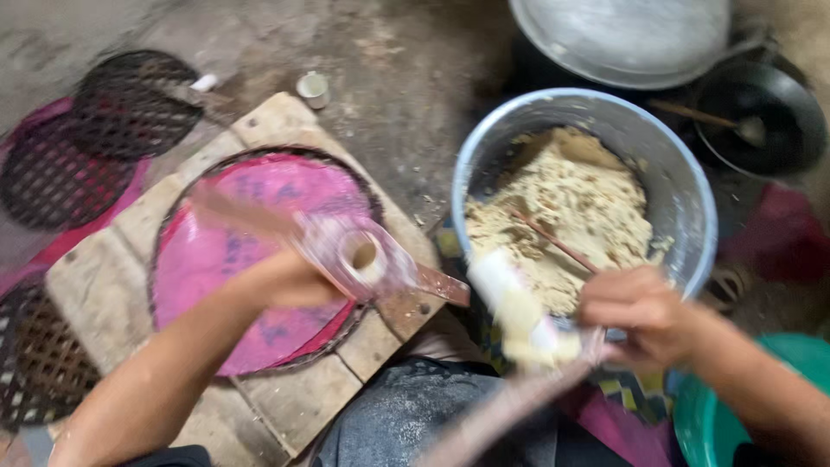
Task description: The person uses a manual noodle press to extrude dough into spiral shapes on a pink mat inside a woven tray. They repeatedly load dough into the press, extrude noodles, and arrange them in coils. The person occasionally moves the tray and replaces the mat to continue the process.
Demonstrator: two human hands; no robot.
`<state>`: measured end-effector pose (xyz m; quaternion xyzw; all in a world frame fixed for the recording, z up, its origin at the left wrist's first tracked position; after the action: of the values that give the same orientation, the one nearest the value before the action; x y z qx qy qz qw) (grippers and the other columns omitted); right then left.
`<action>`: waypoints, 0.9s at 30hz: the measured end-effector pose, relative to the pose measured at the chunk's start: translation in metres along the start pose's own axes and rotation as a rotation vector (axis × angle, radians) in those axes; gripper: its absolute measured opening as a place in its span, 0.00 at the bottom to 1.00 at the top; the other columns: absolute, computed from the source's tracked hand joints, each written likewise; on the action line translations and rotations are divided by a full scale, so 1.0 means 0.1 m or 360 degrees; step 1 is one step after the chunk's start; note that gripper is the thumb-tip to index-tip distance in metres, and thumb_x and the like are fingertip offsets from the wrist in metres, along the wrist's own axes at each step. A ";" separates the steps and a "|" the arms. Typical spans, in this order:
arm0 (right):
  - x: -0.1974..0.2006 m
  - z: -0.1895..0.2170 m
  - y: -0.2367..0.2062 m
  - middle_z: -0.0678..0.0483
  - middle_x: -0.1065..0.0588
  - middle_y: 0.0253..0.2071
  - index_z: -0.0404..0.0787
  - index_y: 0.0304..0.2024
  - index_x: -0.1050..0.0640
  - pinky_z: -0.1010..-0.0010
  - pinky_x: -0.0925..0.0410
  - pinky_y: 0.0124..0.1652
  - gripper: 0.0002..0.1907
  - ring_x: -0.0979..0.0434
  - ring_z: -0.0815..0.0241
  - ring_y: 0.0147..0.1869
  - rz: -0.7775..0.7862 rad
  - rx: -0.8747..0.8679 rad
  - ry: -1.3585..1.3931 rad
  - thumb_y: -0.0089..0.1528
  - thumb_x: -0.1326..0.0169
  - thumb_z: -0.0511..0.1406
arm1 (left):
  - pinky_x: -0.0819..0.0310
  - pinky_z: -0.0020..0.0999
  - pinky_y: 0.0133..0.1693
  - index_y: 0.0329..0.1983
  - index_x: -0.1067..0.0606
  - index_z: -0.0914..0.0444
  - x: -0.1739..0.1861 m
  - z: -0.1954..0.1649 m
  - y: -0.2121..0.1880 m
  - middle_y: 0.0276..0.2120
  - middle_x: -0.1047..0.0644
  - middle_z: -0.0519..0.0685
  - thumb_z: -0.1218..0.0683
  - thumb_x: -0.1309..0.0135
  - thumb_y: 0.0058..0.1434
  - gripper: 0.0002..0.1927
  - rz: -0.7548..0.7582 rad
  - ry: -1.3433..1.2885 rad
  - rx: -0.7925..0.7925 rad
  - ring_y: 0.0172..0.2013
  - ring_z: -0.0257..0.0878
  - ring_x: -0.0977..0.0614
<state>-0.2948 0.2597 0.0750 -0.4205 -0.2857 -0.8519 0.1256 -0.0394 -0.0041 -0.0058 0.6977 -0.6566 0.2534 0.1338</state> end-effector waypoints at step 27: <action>-1.56 -1.65 -0.82 0.40 0.22 0.38 0.38 0.59 0.29 0.49 0.28 0.39 0.27 0.20 0.39 0.40 0.0744 -0.1600 -0.0647 0.56 0.48 0.30 | 0.23 0.31 0.48 0.70 0.37 0.64 -1.16 0.25 1.92 0.49 0.22 0.50 0.61 0.40 0.64 0.32 -0.1239 -0.0664 -0.0601 0.44 0.36 0.21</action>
<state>-0.3424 0.2239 -0.1583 -0.6351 0.2350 -0.7348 0.0381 -0.2250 0.0615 -0.1163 0.8911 -0.3939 -0.0847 0.2086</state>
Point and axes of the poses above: each hand's wrist, its own y-axis towards the middle knuckle, its own x-axis out of the back of the hand, z = x × y, the point moved 4 cm from there along y, towards the middle knuckle
